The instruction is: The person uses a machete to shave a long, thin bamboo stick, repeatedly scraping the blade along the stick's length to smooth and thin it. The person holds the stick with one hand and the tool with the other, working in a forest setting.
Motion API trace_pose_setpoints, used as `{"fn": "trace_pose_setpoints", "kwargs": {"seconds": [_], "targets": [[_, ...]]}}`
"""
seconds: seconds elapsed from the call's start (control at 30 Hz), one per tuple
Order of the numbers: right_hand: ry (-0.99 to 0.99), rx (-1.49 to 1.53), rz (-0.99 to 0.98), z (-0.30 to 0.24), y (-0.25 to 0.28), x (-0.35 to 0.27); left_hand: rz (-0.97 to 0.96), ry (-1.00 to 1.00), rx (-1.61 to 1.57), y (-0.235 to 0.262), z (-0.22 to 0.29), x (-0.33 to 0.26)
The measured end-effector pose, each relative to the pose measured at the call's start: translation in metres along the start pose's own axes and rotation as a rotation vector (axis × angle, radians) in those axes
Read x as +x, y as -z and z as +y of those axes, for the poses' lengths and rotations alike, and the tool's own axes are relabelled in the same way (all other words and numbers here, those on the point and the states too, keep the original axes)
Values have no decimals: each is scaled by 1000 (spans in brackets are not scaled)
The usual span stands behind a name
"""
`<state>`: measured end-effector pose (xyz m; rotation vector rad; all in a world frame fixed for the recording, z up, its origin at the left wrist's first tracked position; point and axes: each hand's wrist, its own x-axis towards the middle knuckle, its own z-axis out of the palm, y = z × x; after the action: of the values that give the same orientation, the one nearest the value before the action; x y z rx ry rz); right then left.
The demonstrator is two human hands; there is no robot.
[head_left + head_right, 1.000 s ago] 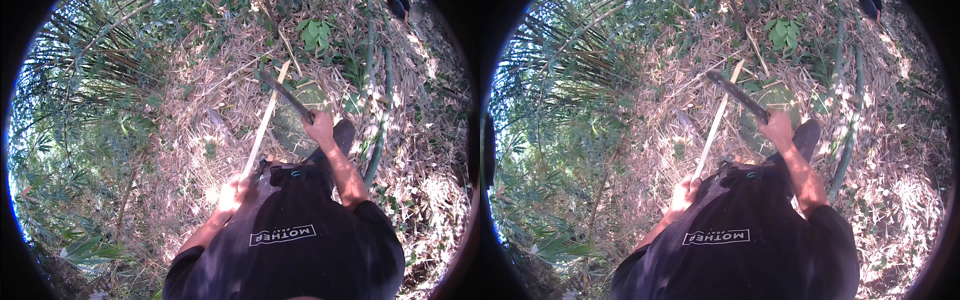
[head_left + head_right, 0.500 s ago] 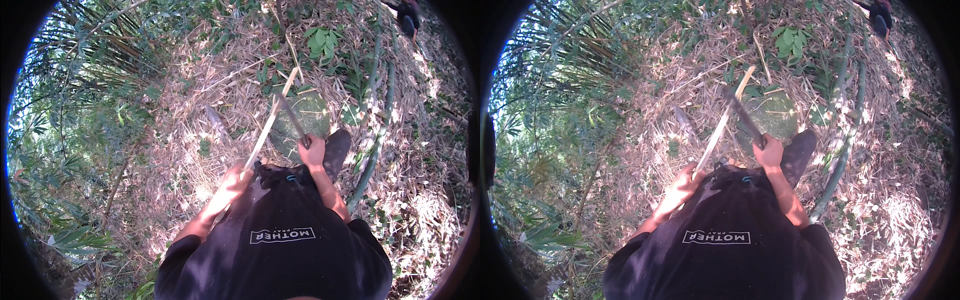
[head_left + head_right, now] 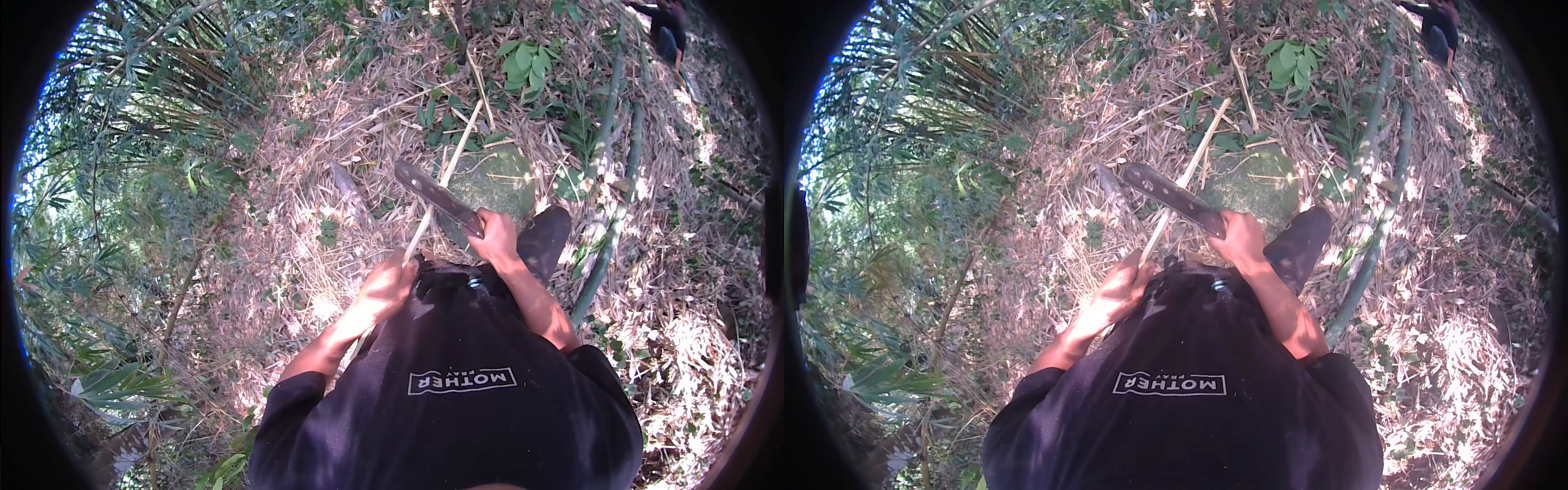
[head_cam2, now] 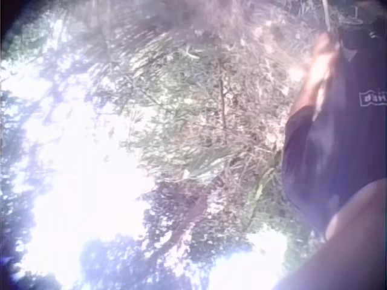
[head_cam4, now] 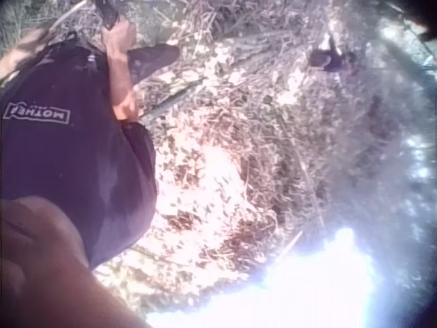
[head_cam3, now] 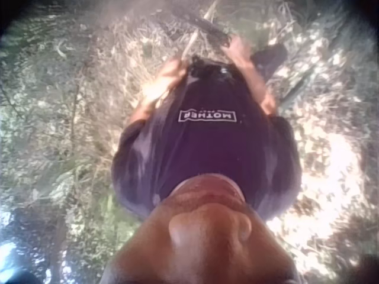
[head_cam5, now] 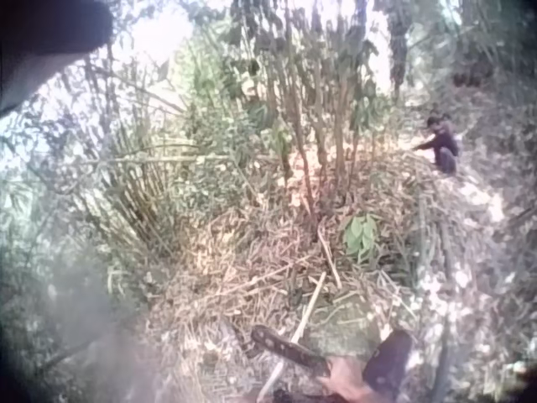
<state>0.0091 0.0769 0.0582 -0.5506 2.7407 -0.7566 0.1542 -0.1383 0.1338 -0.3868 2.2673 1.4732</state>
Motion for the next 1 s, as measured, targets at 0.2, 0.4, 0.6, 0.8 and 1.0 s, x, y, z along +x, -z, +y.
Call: {"fn": "trace_pose_setpoints", "kwargs": {"seconds": [0.2, 0.4, 0.6, 0.8, 1.0], "targets": [[294, 68, 48, -18, -22, -26, 335, -433, 47, -25, -25, 7], [-126, 43, 60, 26, 0, 12, 28, -76, -166, -38, -58, -19], [147, 205, -181, -1, -45, -31, 309, -688, 456, -37, -64, 2], [176, -116, -142, -23, 5, -17, 43, -409, 33, 4, -35, -26], [-16, -7, -91, -39, -12, -34, -129, -141, -528, 12, -34, -22]]}}
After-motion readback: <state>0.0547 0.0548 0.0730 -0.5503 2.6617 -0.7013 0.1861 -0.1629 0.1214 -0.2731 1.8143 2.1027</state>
